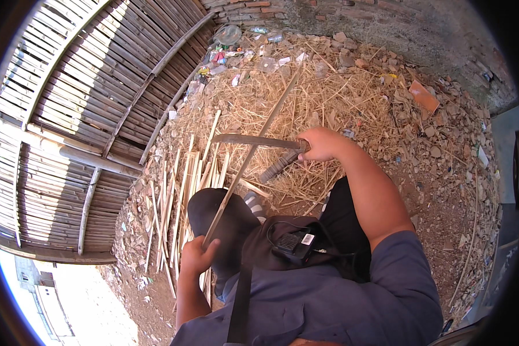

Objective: The person sits on the ground and uses a curved blade to scrape and sharpen a long, thin bamboo stick. They hold the stick with their left hand and repeatedly draw the blade along its length with their right hand to smooth the surface.

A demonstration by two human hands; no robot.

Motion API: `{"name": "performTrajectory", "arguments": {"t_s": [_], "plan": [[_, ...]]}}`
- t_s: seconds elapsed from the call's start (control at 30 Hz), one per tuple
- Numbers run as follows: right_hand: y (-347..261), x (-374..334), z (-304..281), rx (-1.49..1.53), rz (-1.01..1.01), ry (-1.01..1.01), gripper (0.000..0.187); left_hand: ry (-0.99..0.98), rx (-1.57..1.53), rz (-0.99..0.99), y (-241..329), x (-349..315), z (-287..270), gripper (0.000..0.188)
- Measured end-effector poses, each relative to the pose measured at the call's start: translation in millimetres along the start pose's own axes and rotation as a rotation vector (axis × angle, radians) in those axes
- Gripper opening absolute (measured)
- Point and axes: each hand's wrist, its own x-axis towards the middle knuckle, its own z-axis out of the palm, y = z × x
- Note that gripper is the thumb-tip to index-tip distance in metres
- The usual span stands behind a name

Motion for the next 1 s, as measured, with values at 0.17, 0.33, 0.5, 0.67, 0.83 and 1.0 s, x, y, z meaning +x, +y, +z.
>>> {"name": "performTrajectory", "arguments": {"t_s": [0.17, 0.33, 0.5, 0.67, 0.83, 1.0], "plan": [[4.2, -6.9, -19.1, 0.034, 0.23, 0.081, 0.041, -0.036, 0.002, -0.011, -1.1, 2.0, -1.1, 0.053], [1.9, -3.7, -8.0, -0.021, 0.163, 0.082, 0.042, -0.05, -0.006, -0.031, 2.8, 1.9, -3.3, 0.052], [-6.6, 4.1, 10.6, -0.02, -0.011, -0.017, 0.036, -0.027, -0.031, -0.023, -2.2, 0.7, -1.2, 0.051], [-7.6, -0.3, 2.7, -0.005, 0.012, -0.03, 0.03, -0.022, -0.048, -0.012, 1.3, 0.8, -2.6, 0.05], [-6.3, -2.1, 2.9, -0.023, 0.029, -0.009, 0.028, -0.032, -0.043, -0.004, -1.3, 2.4, -2.2, 0.05], [-5.2, -1.0, 5.5, -0.019, 0.009, 0.016, 0.029, -0.044, -0.015, -0.015, -4.8, 1.6, -0.7, 0.051]]}}
